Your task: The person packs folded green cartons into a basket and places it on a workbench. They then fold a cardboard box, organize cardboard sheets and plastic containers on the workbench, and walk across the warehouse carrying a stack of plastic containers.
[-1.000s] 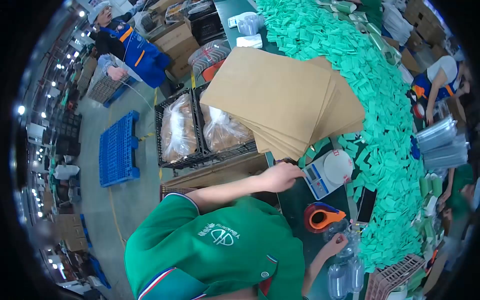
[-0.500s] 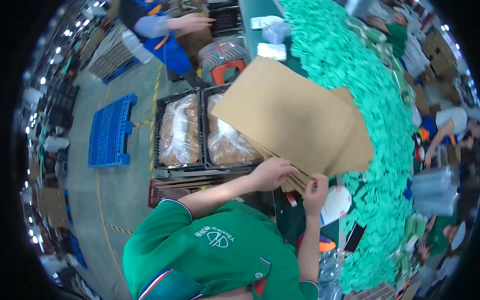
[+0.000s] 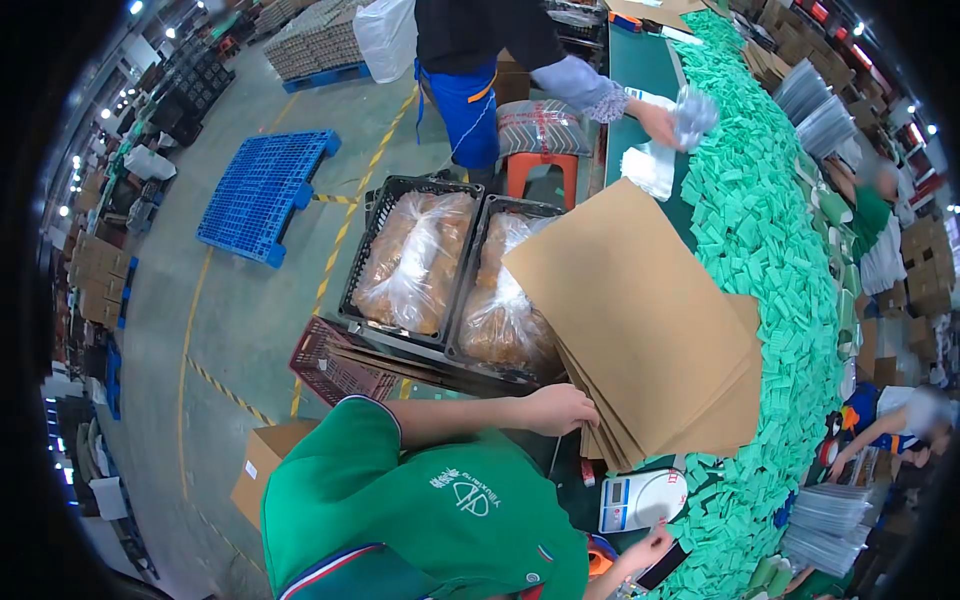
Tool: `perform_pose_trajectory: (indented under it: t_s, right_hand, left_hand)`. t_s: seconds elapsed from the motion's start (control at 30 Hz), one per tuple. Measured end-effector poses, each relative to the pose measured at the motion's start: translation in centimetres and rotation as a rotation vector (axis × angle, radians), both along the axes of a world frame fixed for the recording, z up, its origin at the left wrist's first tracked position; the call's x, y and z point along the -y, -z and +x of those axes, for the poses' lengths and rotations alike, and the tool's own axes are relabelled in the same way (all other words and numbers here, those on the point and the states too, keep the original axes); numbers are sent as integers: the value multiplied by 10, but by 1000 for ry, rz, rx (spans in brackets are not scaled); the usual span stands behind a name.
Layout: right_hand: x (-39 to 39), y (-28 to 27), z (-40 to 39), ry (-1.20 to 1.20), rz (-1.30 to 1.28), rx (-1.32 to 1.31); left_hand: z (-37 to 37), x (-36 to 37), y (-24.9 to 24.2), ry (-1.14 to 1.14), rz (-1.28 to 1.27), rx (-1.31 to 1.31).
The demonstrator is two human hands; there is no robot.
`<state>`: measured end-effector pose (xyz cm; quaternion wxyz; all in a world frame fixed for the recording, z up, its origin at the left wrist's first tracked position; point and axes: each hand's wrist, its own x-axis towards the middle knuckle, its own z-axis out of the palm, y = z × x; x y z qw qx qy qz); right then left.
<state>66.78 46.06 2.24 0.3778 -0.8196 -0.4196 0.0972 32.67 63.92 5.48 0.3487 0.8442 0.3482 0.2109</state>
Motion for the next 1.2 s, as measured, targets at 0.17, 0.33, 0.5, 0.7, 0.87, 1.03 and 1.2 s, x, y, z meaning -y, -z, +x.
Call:
perform_pose_trajectory:
  t_s: [0.17, 0.33, 0.5, 0.7, 0.87, 1.03, 1.2]
  right_hand:
    - [63, -45, -10, 338, -74, 71]
    - [127, 3, 23, 552, -92, 236]
    - [149, 29, 25, 617, -151, 285]
    - [168, 46, 28, 648, -191, 355]
    - [179, 59, 27, 676, -202, 415]
    - [187, 72, 27, 700, -211, 528]
    - [196, 92, 26, 756, -227, 756]
  left_hand:
    - [14, 7, -7, 65, 0, -26]
    - [17, 18, -4, 69, 4, 17]
    - [16, 20, -7, 16, -28, 18]
    - [13, 20, 4, -66, -6, 40]
    - [8, 25, 3, -95, -16, 74]
    - [-1, 30, -7, -161, -49, 95]
    - [-8, 24, -28, -231, -106, 91]
